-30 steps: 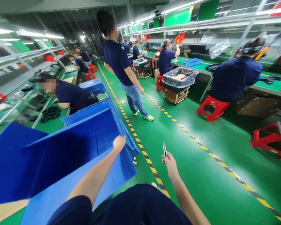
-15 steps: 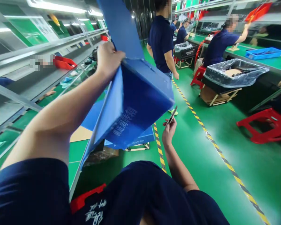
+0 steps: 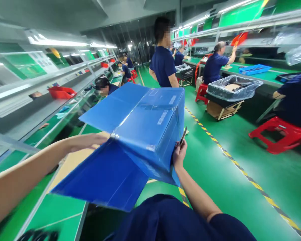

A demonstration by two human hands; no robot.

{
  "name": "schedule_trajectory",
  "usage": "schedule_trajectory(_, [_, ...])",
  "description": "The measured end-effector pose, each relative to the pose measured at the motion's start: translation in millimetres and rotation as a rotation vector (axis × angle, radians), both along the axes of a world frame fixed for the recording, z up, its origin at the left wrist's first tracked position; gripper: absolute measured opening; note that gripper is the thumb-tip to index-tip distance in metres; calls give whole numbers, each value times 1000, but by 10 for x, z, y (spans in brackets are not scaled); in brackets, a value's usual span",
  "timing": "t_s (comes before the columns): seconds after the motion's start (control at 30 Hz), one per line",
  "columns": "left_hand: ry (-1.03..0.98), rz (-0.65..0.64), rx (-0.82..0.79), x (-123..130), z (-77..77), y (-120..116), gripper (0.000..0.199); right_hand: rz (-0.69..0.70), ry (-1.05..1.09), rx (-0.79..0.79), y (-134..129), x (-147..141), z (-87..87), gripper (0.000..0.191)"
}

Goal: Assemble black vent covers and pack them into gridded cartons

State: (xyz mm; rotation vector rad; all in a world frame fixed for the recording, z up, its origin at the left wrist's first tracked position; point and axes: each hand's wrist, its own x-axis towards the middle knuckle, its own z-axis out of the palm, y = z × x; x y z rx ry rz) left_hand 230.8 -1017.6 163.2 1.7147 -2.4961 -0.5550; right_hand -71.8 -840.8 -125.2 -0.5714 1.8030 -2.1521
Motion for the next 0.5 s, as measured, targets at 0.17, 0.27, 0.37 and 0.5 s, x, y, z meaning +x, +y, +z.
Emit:
schedule_trajectory(0.17, [-18,88,-379,360,200,243,77,67,66,-44,-60,532,6,50])
schedule_trajectory(0.27, [198,-163,-299,-18,114,713,91,182,141,-104,-175,786,181,49])
schedule_trajectory(0.37, [185,-264,-296,-354,-169,877,97,330,253,-137,-346,781,376,51])
schedule_trajectory(0.5, [223,-242,-325,-288,-399,622,88,335,577,-77,-625,360,756,57])
